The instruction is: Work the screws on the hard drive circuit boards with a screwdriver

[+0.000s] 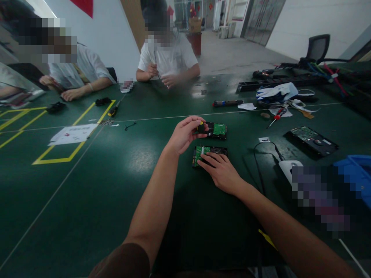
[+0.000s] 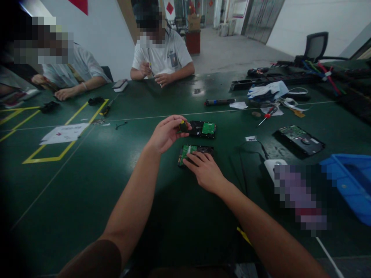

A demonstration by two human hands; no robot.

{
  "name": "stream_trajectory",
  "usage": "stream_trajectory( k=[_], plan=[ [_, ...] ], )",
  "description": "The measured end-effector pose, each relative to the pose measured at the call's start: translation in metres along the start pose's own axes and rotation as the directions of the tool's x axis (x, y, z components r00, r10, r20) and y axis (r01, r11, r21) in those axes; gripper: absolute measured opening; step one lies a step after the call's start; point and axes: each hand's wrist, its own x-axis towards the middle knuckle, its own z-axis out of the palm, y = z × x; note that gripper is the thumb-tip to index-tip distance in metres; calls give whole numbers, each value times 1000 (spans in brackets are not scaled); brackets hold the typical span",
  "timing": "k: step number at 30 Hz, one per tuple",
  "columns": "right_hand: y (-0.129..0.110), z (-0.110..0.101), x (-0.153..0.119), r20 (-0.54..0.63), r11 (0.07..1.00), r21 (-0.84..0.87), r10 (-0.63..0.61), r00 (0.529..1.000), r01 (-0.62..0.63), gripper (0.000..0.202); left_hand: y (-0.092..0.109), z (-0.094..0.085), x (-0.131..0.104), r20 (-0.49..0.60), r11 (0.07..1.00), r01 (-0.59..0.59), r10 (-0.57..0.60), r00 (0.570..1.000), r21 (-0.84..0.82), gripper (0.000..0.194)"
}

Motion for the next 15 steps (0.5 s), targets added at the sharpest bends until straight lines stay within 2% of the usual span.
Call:
stream_trajectory(
  k=[6, 12, 15],
  plan=[
    [0, 1, 0, 2, 1000, 1, 4, 1000, -4, 63, -3, 2, 0, 13, 1000, -27, 27, 1000, 8, 21],
    [1, 0, 0, 10, 1000, 0, 7, 1000, -7, 60, -1, -1, 1, -60, 988, -15, 25, 998, 154, 20],
    [1, 1, 0, 5, 1000, -2, 7, 1000, -7, 61, 2, -2, 0, -78, 987, 0, 13, 997, 162, 20]
  ],
)
